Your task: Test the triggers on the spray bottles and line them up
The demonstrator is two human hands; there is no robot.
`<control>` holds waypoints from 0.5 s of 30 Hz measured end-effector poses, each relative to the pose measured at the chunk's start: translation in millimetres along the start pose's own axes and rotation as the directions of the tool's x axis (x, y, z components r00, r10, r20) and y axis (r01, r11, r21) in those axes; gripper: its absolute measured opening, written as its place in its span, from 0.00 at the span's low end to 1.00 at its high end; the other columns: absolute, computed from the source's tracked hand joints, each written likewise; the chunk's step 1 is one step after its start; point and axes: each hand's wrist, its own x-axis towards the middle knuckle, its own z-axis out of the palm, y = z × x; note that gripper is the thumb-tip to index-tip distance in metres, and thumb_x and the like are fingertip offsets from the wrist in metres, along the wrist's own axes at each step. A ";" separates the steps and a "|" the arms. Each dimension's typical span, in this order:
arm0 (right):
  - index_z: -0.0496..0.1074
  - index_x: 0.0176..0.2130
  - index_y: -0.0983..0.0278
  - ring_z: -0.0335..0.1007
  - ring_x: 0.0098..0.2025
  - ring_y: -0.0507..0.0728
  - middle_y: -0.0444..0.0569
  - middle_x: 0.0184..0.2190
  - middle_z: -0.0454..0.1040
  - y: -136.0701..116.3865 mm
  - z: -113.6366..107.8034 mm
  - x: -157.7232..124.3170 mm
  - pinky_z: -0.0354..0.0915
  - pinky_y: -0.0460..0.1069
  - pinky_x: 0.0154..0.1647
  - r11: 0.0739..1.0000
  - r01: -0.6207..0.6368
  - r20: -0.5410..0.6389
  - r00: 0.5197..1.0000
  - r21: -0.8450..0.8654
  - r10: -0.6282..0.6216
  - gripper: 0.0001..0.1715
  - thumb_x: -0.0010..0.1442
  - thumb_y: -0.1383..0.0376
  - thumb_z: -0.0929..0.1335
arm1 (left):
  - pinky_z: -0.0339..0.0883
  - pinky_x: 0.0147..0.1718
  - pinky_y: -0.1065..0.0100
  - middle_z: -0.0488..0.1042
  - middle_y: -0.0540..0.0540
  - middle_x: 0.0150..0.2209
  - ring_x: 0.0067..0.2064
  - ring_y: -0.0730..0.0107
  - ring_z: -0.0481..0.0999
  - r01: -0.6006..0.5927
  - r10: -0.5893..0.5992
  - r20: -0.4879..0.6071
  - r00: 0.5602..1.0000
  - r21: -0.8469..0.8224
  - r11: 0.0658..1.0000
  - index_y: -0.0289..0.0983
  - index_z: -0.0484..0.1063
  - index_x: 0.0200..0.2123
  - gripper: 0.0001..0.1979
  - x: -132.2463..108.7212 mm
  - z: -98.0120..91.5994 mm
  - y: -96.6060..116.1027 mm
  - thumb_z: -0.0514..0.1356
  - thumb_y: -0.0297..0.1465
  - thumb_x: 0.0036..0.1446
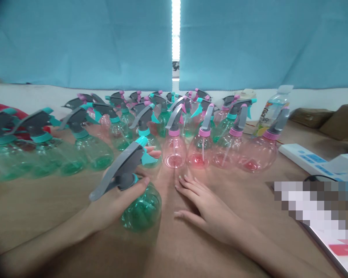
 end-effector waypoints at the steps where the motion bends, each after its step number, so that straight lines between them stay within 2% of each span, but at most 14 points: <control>1: 0.55 0.68 0.56 0.44 0.70 0.65 0.51 0.69 0.53 0.0 -0.1 0.0 0.50 0.66 0.67 1.000 -0.001 0.005 1.000 -0.008 0.001 0.38 0.65 0.46 0.63 | 0.59 0.22 0.69 0.60 0.56 0.23 0.21 0.73 0.58 -0.004 0.004 0.003 1.000 0.000 1.000 0.41 0.66 0.43 0.17 -0.1 -0.1 -0.2 0.56 0.26 0.47; 9: 0.56 0.67 0.59 0.44 0.70 0.65 0.52 0.69 0.52 -0.7 -1.0 1.0 0.50 0.65 0.67 1.000 -0.004 0.023 1.000 -0.018 0.005 0.38 0.66 0.46 0.62 | 0.56 0.22 0.68 0.56 0.57 0.23 0.22 0.73 0.56 -0.024 0.024 -0.001 1.000 0.004 1.000 0.42 0.63 0.39 0.12 0.4 1.2 -4.3 0.56 0.25 0.49; 15: 0.56 0.67 0.60 0.43 0.70 0.64 0.52 0.69 0.52 0.0 -0.5 1.1 0.49 0.64 0.68 1.000 0.000 0.026 1.000 -0.028 0.001 0.39 0.66 0.45 0.62 | 0.56 0.23 0.69 0.57 0.57 0.23 0.22 0.73 0.56 -0.025 0.025 0.013 1.000 0.002 1.000 0.41 0.65 0.43 0.16 0.6 0.9 -4.1 0.56 0.25 0.49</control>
